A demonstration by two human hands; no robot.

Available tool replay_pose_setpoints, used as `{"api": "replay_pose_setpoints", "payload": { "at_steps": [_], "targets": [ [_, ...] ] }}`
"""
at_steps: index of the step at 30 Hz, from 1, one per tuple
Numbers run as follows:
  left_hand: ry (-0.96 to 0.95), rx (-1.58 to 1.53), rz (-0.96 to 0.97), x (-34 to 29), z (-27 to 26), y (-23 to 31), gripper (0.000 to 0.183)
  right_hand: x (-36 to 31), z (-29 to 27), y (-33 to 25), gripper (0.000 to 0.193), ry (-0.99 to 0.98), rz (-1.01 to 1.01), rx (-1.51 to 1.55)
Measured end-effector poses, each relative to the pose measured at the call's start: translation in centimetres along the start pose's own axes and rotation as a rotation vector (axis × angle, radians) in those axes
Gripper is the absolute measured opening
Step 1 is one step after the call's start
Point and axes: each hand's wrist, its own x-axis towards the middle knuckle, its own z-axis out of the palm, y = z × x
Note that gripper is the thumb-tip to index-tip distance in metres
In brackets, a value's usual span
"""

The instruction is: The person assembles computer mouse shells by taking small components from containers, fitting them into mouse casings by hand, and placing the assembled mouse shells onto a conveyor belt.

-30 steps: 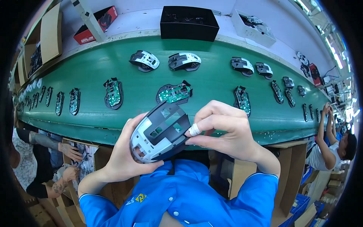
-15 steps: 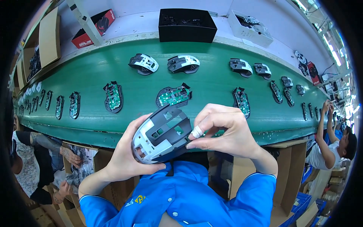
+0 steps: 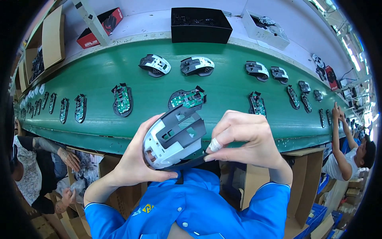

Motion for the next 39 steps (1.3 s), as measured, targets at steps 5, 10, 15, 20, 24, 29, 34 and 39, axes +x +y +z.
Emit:
{"api": "replay_pose_setpoints", "payload": {
  "at_steps": [5,10,15,20,24,29,34,39],
  "targets": [
    [-0.006,0.009,-0.007,-0.4,-0.3,0.1,0.096,0.2,0.4,1.2,0.021,0.009,-0.018,0.01],
    [0.003,0.151,0.051,-0.7,-0.5,0.5,0.094,0.4,0.7,0.6,0.019,0.015,-0.036,-0.062],
    [0.031,0.124,0.062,-0.9,-0.6,0.0,0.09,0.0,0.9,1.0,0.037,-0.035,0.105,0.0],
    [0.026,0.113,0.102,-0.9,-0.3,-0.3,0.089,1.1,3.0,1.9,0.098,-0.042,0.382,0.548],
    [0.074,0.344,0.282,-0.6,-0.6,0.2,0.085,1.4,2.8,2.8,0.104,-0.165,0.376,0.613],
    [0.18,0.523,0.521,-0.3,-1.2,-0.6,0.086,1.0,3.5,4.8,0.095,-0.171,0.159,0.717],
    [0.213,0.525,0.551,-0.9,-1.5,0.3,0.081,0.7,4.3,5.2,0.094,-0.164,0.162,0.779],
    [0.166,0.467,0.33,-0.3,-2.9,-0.9,0.077,1.5,5.0,5.8,0.1,0.013,0.553,0.85]
  ]
}}
